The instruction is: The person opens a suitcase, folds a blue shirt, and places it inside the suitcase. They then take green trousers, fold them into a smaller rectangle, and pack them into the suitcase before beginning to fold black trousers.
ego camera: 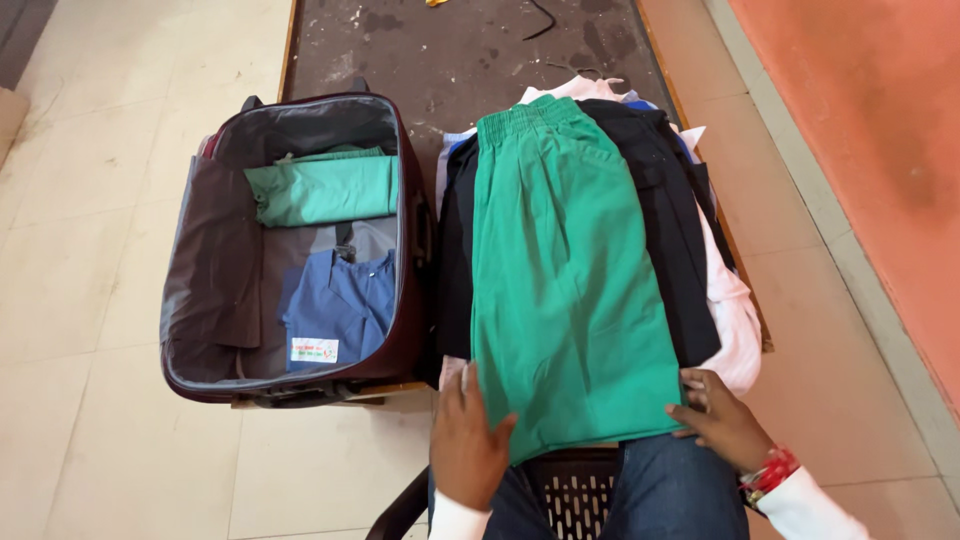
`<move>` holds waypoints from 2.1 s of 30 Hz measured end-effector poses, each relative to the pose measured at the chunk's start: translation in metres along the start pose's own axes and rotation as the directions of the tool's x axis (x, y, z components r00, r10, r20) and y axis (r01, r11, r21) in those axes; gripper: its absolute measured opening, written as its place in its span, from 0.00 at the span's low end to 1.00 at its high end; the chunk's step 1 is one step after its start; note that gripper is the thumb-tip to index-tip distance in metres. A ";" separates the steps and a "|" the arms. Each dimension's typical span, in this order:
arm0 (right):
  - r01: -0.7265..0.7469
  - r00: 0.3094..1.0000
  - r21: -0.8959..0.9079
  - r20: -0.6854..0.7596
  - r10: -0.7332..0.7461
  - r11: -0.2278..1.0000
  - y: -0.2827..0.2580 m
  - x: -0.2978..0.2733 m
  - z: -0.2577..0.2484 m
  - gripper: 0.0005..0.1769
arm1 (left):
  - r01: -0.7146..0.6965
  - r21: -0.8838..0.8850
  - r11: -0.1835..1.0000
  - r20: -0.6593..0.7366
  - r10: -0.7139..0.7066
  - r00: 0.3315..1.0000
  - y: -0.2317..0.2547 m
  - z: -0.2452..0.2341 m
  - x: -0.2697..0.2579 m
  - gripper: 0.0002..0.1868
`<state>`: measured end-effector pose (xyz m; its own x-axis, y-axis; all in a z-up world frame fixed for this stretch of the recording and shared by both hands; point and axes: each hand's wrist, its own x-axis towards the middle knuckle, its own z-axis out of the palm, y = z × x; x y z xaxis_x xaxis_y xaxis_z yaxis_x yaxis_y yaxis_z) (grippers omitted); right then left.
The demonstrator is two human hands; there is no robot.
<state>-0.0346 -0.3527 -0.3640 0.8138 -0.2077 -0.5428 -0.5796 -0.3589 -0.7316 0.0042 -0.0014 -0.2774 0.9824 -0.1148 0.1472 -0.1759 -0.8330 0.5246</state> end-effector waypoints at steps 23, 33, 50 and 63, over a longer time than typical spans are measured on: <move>0.476 0.622 -0.803 0.019 -0.783 0.358 -0.238 0.304 0.015 0.37 | -0.102 0.257 0.961 0.041 0.094 0.995 -0.006 0.166 0.339 0.40; 0.599 0.546 -0.585 -0.200 -0.813 0.546 -0.166 0.124 -0.019 0.38 | -0.263 -0.424 0.866 -0.356 0.108 0.928 -0.045 0.081 0.221 0.25; 0.092 0.992 -0.030 0.088 -0.089 0.995 0.016 0.036 0.001 0.34 | 0.511 -0.633 0.582 0.343 -0.381 0.859 -0.039 0.070 0.009 0.47; 0.016 0.997 0.297 0.064 -0.037 0.955 0.020 0.007 -0.021 0.23 | 0.576 -0.760 0.301 0.468 -0.363 0.806 -0.067 0.093 -0.028 0.24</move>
<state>-0.0394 -0.3803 -0.3737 0.8300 -0.1358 -0.5409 -0.5531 -0.0755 -0.8297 -0.0056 0.0074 -0.3949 0.8848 -0.0429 -0.4640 0.4659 0.0945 0.8798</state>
